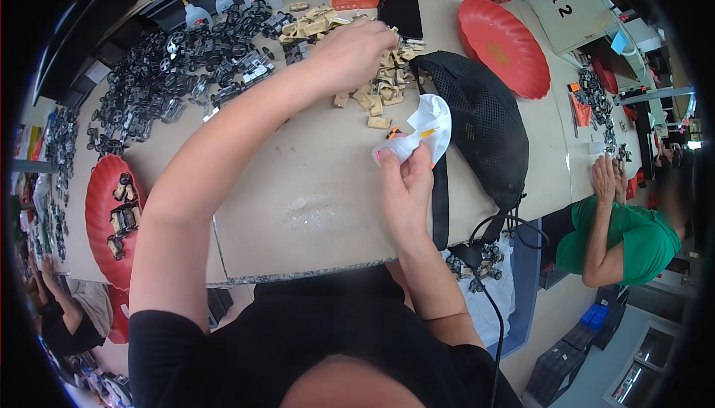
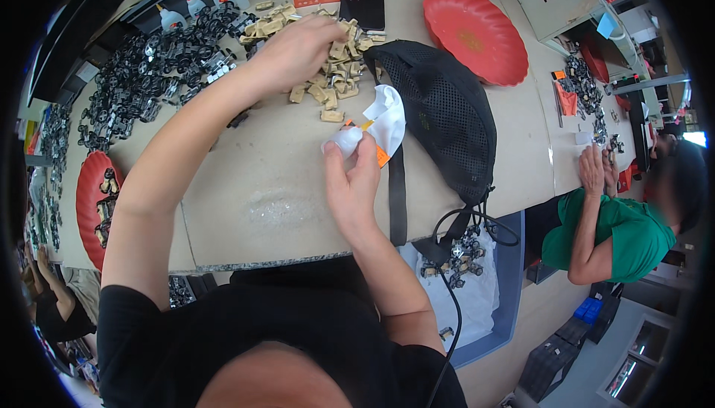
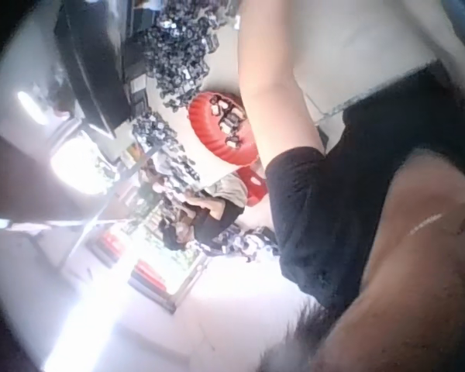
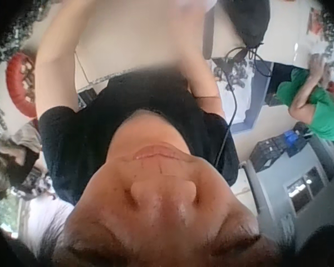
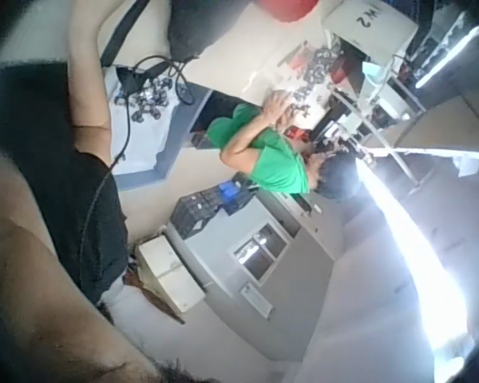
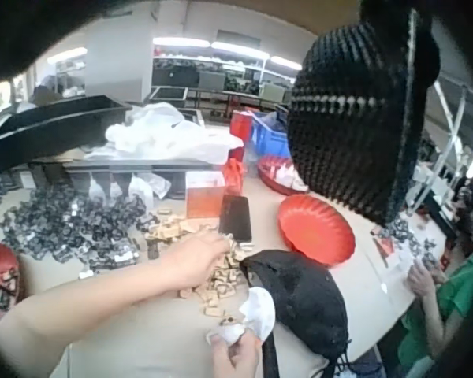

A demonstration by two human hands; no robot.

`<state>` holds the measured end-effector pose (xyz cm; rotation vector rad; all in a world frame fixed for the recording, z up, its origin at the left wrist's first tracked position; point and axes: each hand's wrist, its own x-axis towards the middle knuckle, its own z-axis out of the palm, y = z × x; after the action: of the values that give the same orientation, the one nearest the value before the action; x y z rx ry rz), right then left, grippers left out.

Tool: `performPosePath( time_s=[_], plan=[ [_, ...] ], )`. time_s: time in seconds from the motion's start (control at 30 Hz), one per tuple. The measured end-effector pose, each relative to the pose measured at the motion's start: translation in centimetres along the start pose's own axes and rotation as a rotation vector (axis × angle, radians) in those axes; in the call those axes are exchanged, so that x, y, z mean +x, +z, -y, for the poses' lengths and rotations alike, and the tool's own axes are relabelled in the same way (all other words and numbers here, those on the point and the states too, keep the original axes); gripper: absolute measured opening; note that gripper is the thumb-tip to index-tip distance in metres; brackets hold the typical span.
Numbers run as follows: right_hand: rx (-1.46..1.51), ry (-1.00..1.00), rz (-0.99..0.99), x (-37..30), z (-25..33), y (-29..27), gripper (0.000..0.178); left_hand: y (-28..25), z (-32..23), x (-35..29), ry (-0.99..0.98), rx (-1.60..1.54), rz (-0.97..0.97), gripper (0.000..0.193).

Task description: The person applies glue from a bottle to toy car components and plastic body shells, then assembles them into small toy car models.

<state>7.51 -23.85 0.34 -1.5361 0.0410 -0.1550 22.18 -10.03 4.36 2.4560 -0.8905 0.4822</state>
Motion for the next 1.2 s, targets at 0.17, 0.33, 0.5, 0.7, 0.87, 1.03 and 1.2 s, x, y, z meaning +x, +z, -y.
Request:
performPosePath(
  time_s=[0.17, 0.33, 0.5, 0.7, 0.87, 1.03, 1.2],
  plan=[
    [0.066, 0.036, -0.055, 0.2, 0.4, -0.3, 0.02, 3.8, 0.3, 5.7, -0.111, 0.204, 0.329, 0.026],
    [0.036, 0.028, -0.139, 0.6, 0.4, -0.4, 0.02, 4.1, 0.2, 4.6, -0.099, 0.115, 0.368, 0.024],
    [0.069, -0.001, -0.136, 0.9, 0.4, -0.7, 0.02, 2.4, 0.0, 0.7, 0.053, -0.131, 0.423, 0.021],
    [0.035, -0.056, -0.106, 1.0, 0.3, -0.5, 0.019, -0.4, -1.9, -4.0, 0.191, -0.2, 0.511, 0.019],
    [0.02, -0.083, -0.116, 0.9, 0.2, 0.1, 0.017, -2.4, -2.1, -7.0, 0.325, -0.207, 0.585, 0.018],
    [0.012, -0.167, -0.118, 1.1, -0.5, -0.1, 0.02, -4.4, -3.1, -9.3, 0.382, -0.099, 0.208, 0.018],
    [0.06, -0.188, -0.037, 0.2, 0.2, 0.1, 0.031, -7.3, -3.7, -15.2, -0.289, -0.367, -0.195, 0.013]
  ],
)
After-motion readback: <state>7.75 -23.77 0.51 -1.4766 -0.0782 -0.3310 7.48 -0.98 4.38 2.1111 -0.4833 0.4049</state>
